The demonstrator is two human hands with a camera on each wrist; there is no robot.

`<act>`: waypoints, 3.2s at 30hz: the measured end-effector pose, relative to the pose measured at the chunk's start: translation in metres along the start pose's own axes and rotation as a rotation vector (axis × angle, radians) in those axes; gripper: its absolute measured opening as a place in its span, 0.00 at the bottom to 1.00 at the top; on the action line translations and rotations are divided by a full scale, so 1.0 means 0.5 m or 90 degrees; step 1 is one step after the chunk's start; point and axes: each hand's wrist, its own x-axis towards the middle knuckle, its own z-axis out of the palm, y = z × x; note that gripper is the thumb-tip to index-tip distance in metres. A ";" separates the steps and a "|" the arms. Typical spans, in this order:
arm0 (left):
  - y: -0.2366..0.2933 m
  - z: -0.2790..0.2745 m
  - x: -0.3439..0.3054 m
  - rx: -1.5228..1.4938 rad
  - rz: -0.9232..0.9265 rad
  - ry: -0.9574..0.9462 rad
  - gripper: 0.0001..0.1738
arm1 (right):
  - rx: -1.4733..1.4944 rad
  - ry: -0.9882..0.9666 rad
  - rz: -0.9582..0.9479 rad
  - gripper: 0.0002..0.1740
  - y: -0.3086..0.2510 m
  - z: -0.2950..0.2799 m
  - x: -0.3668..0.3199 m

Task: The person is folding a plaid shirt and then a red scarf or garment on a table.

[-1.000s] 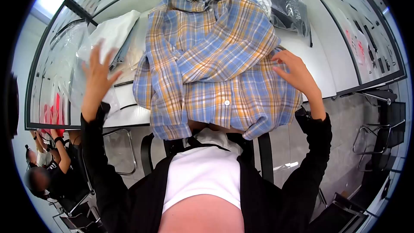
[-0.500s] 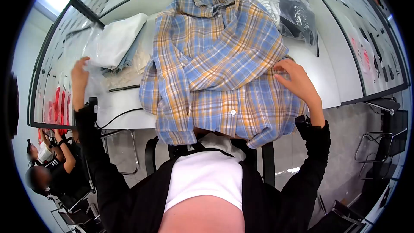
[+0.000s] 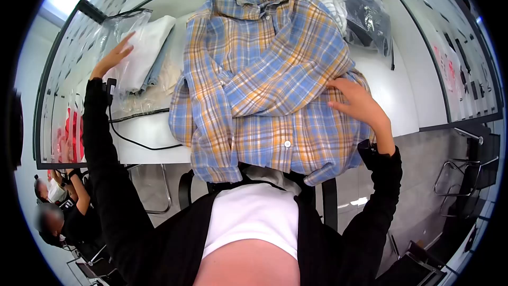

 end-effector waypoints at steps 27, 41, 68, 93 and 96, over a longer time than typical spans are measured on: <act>0.350 0.405 -0.306 -0.467 -0.073 0.083 0.38 | 0.023 0.265 0.397 0.25 0.120 0.053 -0.258; 0.449 0.275 -0.285 -1.145 -0.091 0.347 0.21 | 0.599 0.420 0.369 0.06 0.153 0.083 -0.323; 0.464 0.317 -0.428 -0.842 -0.301 0.441 0.14 | 0.603 0.432 0.236 0.36 0.057 0.101 -0.267; 0.530 0.213 -0.204 0.018 0.136 0.043 0.15 | -0.086 0.228 -0.013 0.06 -0.005 -0.115 -0.096; 0.517 0.251 -0.073 -0.038 0.270 0.003 0.18 | -0.024 0.142 -0.129 0.05 0.001 -0.142 0.037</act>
